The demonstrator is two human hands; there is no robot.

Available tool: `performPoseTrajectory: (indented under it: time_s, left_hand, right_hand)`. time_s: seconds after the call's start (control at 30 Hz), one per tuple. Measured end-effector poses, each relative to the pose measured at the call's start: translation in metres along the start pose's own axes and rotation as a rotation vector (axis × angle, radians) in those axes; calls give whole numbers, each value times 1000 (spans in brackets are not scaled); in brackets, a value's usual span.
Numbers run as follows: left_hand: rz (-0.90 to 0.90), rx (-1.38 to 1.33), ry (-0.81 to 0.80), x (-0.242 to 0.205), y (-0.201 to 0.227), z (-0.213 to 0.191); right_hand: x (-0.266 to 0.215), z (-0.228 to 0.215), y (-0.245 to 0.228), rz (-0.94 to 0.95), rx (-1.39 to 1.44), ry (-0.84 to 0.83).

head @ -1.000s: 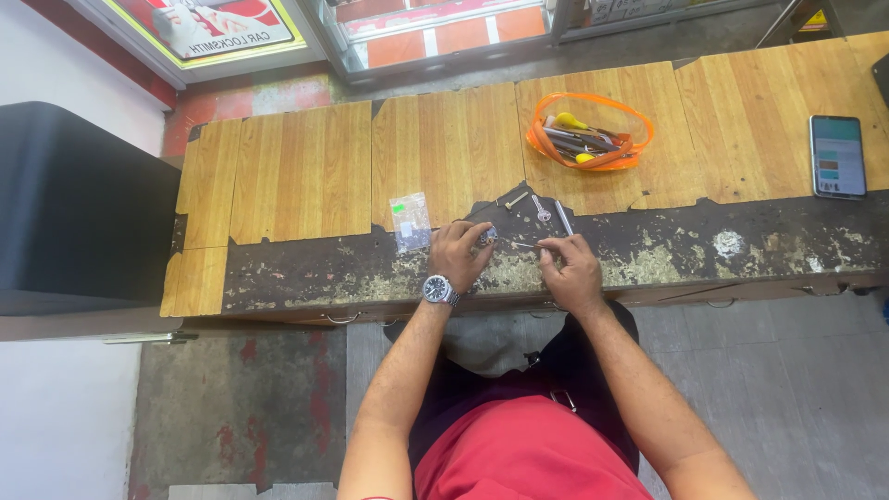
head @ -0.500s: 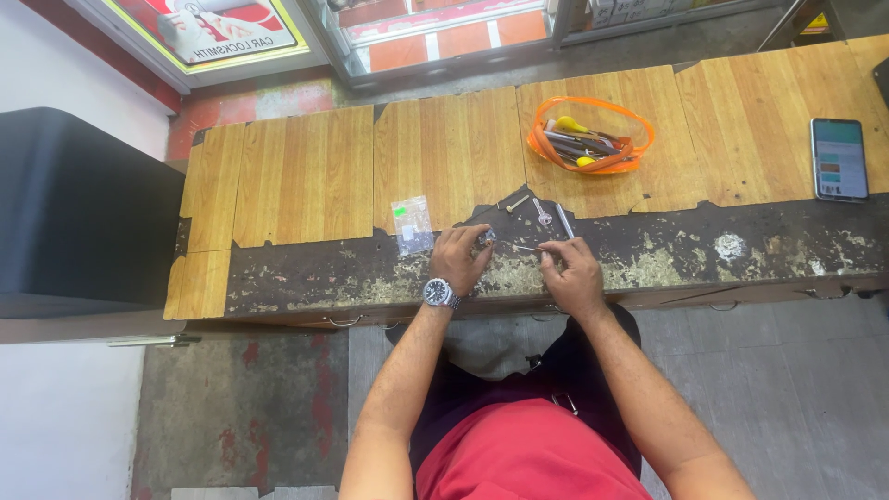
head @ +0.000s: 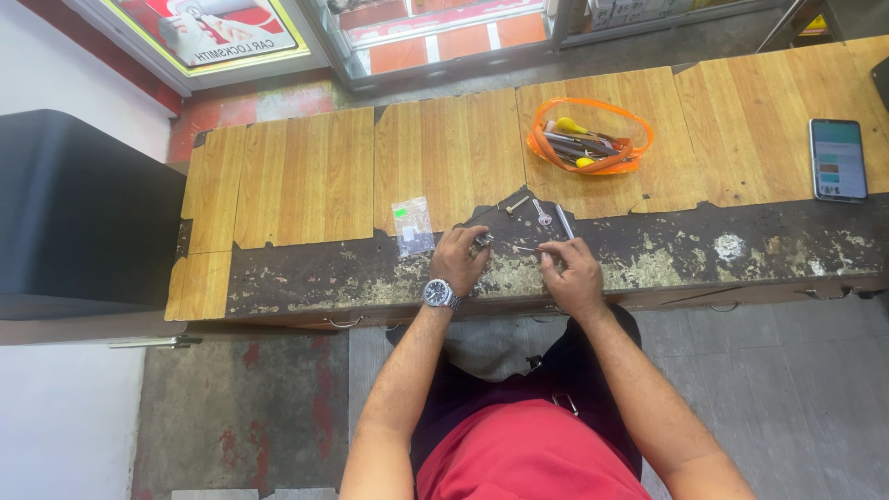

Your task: A locksmith rekeys a lock cylinder by manually placing pins into the plug chambers.

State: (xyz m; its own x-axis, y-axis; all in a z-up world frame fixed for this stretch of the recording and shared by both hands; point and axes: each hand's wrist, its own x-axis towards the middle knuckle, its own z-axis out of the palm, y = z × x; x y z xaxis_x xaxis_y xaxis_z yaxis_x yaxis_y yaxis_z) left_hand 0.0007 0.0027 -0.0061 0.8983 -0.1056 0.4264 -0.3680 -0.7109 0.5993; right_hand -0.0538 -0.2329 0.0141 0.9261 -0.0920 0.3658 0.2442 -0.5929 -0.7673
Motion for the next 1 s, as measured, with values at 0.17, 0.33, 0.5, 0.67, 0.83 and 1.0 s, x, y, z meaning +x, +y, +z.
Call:
performPoseTrajectory:
  time_s: [0.17, 0.33, 0.5, 0.67, 0.83, 1.0]
  left_hand:
    - [7, 13, -4, 0, 1, -1]
    - [47, -26, 8, 1, -2, 1]
    - [52, -43, 23, 4, 9, -10]
    - [16, -74, 17, 4, 7, -9]
    - [13, -86, 37, 2, 2, -4]
    - [22, -68, 52, 0, 2, -2]
  right_hand:
    - [0, 0, 1, 2, 8, 5]
    - [1, 1, 3, -2, -6, 8]
    - [1, 0, 1, -3, -3, 5]
    - [2, -1, -1, -5, 2, 4]
    - [1, 0, -1, -4, -2, 1]
    - [1, -2, -3, 5, -3, -9]
